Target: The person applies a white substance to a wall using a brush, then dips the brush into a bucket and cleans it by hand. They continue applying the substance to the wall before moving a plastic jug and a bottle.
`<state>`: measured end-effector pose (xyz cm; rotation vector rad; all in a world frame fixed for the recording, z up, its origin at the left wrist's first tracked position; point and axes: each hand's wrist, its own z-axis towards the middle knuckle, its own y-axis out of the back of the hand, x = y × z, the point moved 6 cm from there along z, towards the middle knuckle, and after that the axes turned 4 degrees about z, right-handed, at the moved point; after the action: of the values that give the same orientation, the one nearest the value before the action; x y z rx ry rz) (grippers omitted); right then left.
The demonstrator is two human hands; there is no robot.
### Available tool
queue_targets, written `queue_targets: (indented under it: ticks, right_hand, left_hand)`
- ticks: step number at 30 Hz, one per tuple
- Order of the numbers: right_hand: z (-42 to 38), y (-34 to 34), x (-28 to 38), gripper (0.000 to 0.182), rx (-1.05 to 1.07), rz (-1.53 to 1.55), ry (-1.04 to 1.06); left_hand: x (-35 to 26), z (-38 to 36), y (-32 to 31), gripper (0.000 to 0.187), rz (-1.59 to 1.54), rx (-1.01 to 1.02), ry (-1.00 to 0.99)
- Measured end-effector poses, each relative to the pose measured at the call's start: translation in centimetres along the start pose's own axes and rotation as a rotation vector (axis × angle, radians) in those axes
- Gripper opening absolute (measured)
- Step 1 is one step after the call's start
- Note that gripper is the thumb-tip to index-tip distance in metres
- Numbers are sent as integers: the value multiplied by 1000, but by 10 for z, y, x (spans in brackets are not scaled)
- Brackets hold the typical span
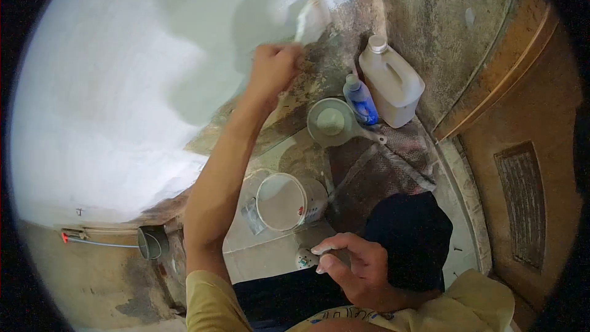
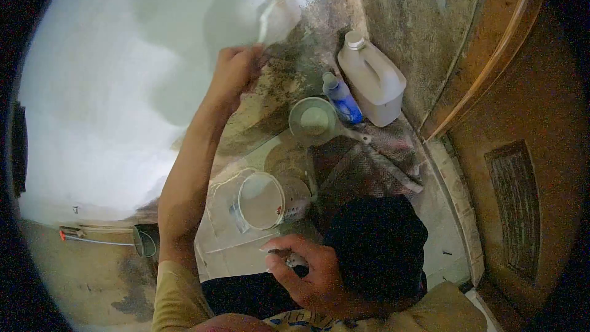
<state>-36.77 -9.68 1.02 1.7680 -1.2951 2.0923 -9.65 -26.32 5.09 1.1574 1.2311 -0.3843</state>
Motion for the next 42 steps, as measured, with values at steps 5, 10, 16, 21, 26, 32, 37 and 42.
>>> queue_targets:
  ticks: [5, 10, 16, 21, 26, 32, 37, 42]
  right_hand:
    - [-4, 2, 5, 16, 16, -41, 35]
    - [-5, 2, 7, 16, 5, -38, 43]
    - [-3, -2, -6, 22, 21, 34, -30]
    - [-1, -4, -4, 16, 61, 1, 0]
    - [-4, -7, -5, 16, 40, -11, -20]
    - [-8, -4, 2, 17, 26, -36, 21]
    - [-8, -4, 1, 17, 23, -29, 57]
    - [-3, -10, -4, 15, 66, -24, 12]
  left_hand:
    - [-31, 41, -35, 23, -27, 19, -126]
    - [-29, 31, -4, 24, -31, -36, -70]
    - [13, -13, 66, 21, -71, -68, 27]
    - [16, -34, 66, 21, -70, -106, 102]
    - [-7, 1, 1, 24, -34, 13, -59]
    - [-15, 37, -29, 27, 65, -59, -127]
    - [16, 21, 22, 29, 30, -60, -52]
    - [44, -37, 94, 25, 21, -131, 65]
